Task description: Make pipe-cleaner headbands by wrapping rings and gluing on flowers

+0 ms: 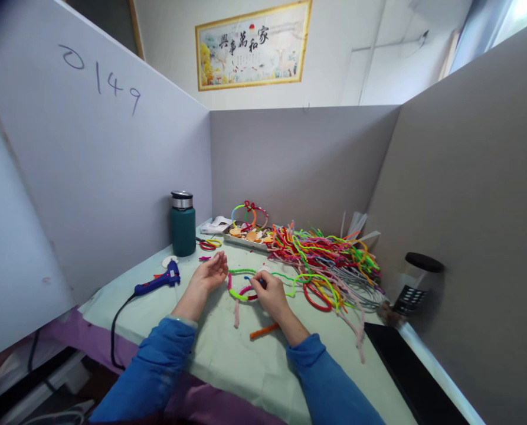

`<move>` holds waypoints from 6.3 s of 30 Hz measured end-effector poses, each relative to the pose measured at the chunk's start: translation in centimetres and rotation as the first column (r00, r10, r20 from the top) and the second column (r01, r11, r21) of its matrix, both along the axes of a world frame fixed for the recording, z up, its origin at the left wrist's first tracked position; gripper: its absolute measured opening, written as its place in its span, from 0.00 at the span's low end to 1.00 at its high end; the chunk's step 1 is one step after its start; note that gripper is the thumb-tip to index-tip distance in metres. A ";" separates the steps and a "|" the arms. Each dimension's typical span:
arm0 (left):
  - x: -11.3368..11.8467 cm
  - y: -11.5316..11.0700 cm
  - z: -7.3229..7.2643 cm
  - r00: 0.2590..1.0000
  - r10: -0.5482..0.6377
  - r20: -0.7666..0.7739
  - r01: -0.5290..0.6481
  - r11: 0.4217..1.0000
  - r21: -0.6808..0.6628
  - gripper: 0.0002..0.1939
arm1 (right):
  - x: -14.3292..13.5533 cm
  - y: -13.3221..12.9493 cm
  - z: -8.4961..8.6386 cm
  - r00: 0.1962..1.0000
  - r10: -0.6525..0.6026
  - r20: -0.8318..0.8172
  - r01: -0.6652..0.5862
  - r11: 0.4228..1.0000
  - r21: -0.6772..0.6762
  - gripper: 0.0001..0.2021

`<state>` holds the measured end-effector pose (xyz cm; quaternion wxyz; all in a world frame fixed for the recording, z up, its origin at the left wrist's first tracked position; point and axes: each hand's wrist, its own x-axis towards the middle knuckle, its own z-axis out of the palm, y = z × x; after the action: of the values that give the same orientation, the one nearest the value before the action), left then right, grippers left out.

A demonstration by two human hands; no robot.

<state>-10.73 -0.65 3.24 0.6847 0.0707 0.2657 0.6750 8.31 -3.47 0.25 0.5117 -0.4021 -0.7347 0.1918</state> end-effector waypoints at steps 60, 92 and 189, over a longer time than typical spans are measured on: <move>4.6 -2.5 -1.0 -0.563 0.671 -0.482 0.546 0.741 0.391 0.10 | 1.2 -0.1 0.5 0.924 -0.212 0.318 0.134 0.959 0.251 0.07; 4.3 -2.2 -1.2 -0.528 0.644 -0.554 0.526 0.760 0.382 0.09 | 1.4 -0.1 0.4 0.905 -0.238 0.353 0.158 0.958 0.241 0.07; 5.7 -2.0 -1.0 0.575 0.197 -0.794 0.248 0.883 0.399 0.13 | -0.5 -0.2 1.6 0.834 0.032 -0.551 -0.227 0.930 -0.290 0.10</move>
<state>-5.02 -2.61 2.20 0.4550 0.5410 0.3782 0.5977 7.82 -3.67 1.82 0.6042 -0.3635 -0.5427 0.4565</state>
